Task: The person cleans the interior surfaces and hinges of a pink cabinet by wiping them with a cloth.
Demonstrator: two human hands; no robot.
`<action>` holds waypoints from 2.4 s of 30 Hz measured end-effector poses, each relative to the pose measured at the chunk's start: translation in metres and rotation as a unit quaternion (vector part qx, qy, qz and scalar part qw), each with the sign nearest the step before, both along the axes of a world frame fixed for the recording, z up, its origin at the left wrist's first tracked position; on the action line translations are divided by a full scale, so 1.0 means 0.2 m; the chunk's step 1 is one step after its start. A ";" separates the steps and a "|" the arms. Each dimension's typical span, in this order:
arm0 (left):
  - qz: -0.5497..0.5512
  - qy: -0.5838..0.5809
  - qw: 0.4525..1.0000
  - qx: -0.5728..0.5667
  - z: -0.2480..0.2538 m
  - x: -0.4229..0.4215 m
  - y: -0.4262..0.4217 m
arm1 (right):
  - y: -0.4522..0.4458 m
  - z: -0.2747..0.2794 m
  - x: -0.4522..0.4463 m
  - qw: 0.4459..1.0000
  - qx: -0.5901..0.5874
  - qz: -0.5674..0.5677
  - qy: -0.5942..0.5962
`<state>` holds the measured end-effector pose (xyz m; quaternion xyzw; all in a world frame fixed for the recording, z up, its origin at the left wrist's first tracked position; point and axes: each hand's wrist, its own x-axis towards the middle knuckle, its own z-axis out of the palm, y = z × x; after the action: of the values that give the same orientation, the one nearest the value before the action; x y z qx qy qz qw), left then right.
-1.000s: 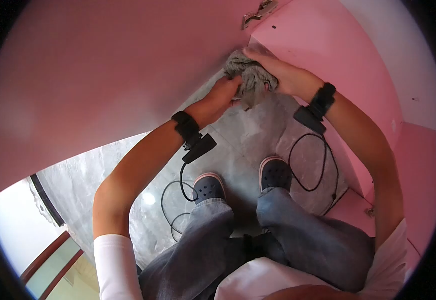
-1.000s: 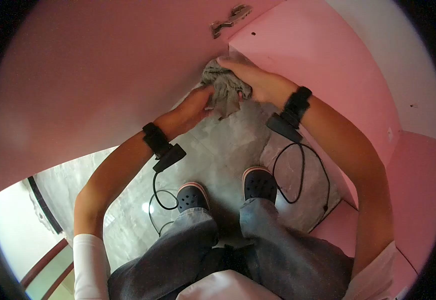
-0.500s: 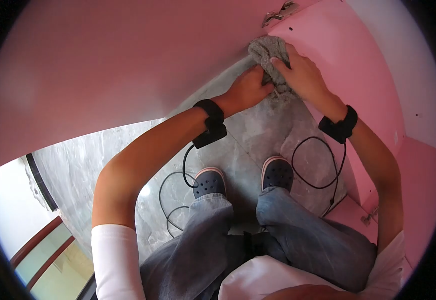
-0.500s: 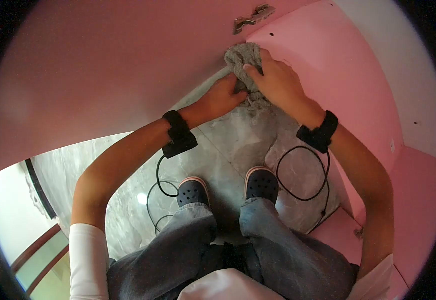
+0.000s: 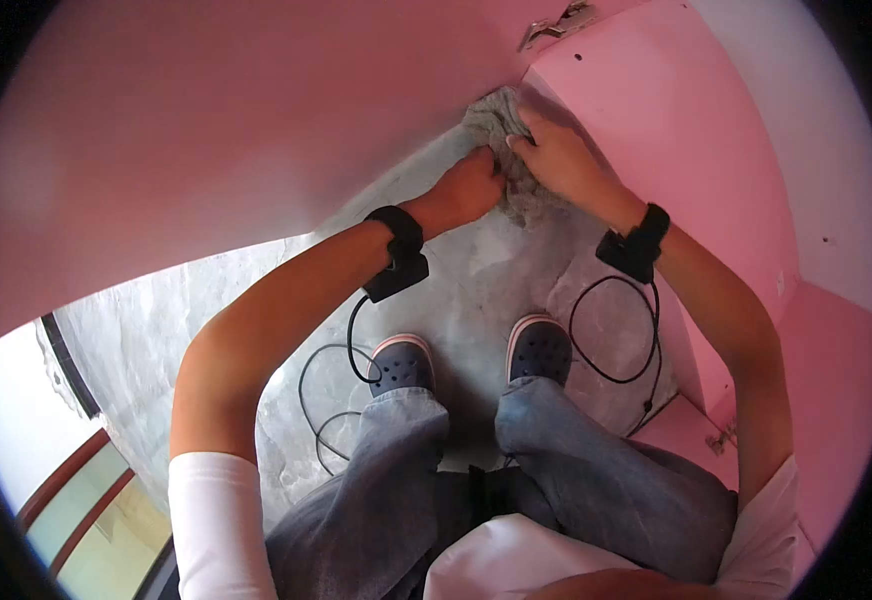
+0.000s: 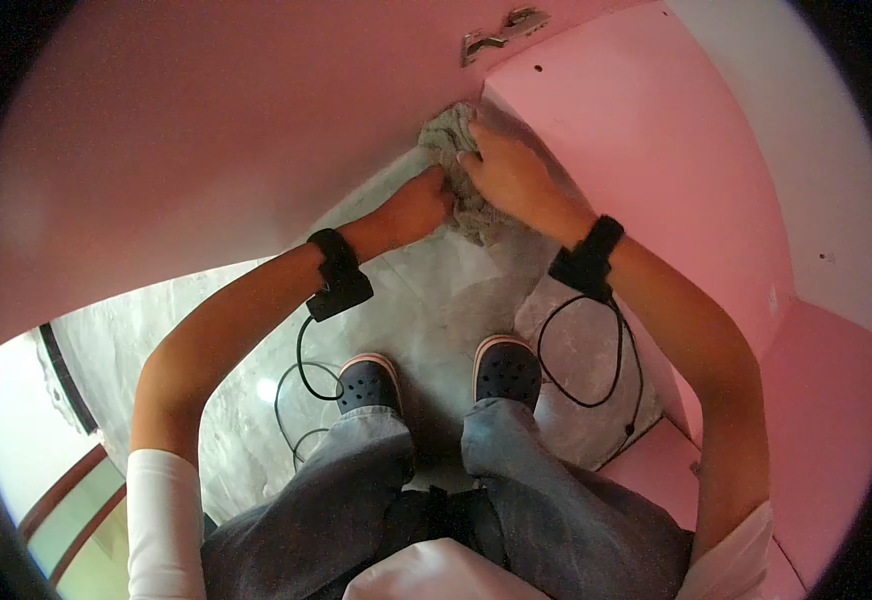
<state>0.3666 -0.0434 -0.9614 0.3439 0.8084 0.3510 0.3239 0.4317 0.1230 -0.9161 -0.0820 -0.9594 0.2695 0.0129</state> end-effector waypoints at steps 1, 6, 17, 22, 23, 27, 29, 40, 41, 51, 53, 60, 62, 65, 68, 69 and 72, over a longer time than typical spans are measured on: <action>0.004 -0.001 1.000 -0.003 0.01 0.02 -0.03 | -0.03 -0.01 0.04 1.000 -0.003 0.004 -0.001; -0.097 0.044 0.992 0.070 0.03 0.02 -0.07 | -0.03 0.00 0.17 0.994 -0.092 -0.062 -0.006; 0.107 0.077 0.979 0.156 0.21 0.04 -0.22 | -0.10 0.11 -0.05 0.821 -0.540 -0.143 -0.119; 0.178 0.081 0.963 0.187 0.32 0.17 -0.45 | -0.30 0.27 -0.02 0.762 -0.605 -0.131 -0.188; 0.181 0.092 0.962 0.182 0.35 0.18 -0.49 | -0.34 0.28 -0.03 0.765 -0.598 -0.143 -0.190; 0.216 0.112 0.955 0.167 0.47 0.30 -0.67 | -0.45 0.31 -0.04 0.766 -0.603 -0.070 -0.214; 0.243 0.125 0.951 0.144 0.47 0.38 -0.76 | -0.56 0.28 -0.02 0.773 -0.591 -0.068 -0.219; 0.373 0.034 0.923 0.085 0.61 0.56 -1.14 | -0.91 0.23 -0.13 0.690 -0.645 0.113 -0.308; 0.381 0.024 0.921 0.080 0.60 0.57 -1.17 | -0.94 0.23 -0.14 0.677 -0.655 0.119 -0.315; 0.469 0.069 0.877 0.078 0.81 0.55 -1.39 | -1.22 0.22 -0.11 0.520 -0.750 0.197 -0.359; 0.351 0.162 0.919 0.083 0.82 0.55 -1.30 | -1.17 0.21 -0.09 0.548 -0.733 0.196 -0.352; 0.233 0.042 0.962 0.137 0.75 0.37 -1.07 | -0.89 0.28 -0.03 0.547 -0.736 0.079 -0.390; 0.209 0.010 0.969 0.134 0.74 0.37 -1.03 | -0.81 0.28 0.01 0.583 -0.712 0.057 -0.386; 0.214 -0.096 0.968 0.094 0.78 0.43 -1.02 | -0.75 0.21 0.07 0.596 -0.665 0.077 -0.444; 0.372 -0.188 0.900 0.129 0.64 0.47 -1.06 | -0.73 0.11 0.12 0.615 -0.672 0.055 -0.409; 0.380 -0.176 0.898 0.137 0.58 0.50 -1.07 | -0.73 0.09 0.15 0.618 -0.660 0.057 -0.424; 0.392 -0.170 0.896 0.120 0.52 0.52 -1.11 | -0.75 0.11 0.09 0.648 -0.621 0.057 -0.436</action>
<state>0.4708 -0.2657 -0.8580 -0.0293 0.7618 0.5974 0.2488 0.4492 -0.0279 -0.8948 -0.1240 -0.4648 0.7358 -0.4766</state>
